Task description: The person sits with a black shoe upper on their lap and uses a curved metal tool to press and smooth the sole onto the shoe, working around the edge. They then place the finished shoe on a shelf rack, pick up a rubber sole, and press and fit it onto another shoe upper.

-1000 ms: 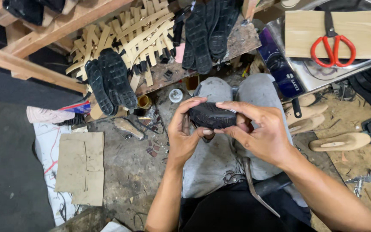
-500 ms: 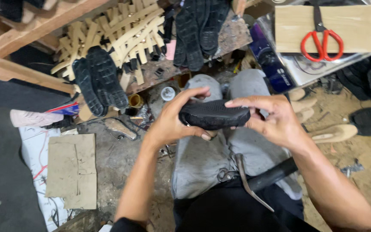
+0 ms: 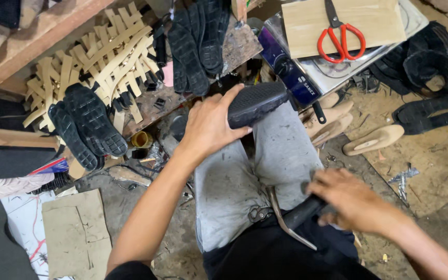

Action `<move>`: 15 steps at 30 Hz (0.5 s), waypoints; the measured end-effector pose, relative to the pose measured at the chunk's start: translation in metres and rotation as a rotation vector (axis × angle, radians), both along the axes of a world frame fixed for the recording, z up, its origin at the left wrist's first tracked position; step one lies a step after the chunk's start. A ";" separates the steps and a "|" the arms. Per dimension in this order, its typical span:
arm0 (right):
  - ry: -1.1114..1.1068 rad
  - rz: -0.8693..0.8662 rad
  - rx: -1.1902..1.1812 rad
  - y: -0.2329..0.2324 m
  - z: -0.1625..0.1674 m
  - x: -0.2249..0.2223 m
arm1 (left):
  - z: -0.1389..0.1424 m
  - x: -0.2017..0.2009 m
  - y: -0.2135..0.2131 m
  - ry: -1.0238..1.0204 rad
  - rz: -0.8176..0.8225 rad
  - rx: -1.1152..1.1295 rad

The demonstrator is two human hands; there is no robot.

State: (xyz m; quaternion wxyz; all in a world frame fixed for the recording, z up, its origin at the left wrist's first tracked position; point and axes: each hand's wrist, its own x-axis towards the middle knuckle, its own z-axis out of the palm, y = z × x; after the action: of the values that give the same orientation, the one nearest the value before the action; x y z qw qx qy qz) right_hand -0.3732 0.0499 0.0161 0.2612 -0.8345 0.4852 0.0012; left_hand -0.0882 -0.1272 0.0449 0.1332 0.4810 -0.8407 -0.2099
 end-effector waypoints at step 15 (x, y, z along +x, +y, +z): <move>-0.457 -0.894 0.073 -0.005 -0.016 0.010 | -0.057 -0.038 -0.008 -0.198 -0.088 -0.304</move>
State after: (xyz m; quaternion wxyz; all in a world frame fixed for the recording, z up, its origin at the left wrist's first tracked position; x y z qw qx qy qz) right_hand -0.3628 0.0453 0.0005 0.3646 -0.5144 0.7253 -0.2764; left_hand -0.1267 -0.1355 -0.0119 0.1115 0.4366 -0.8919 -0.0378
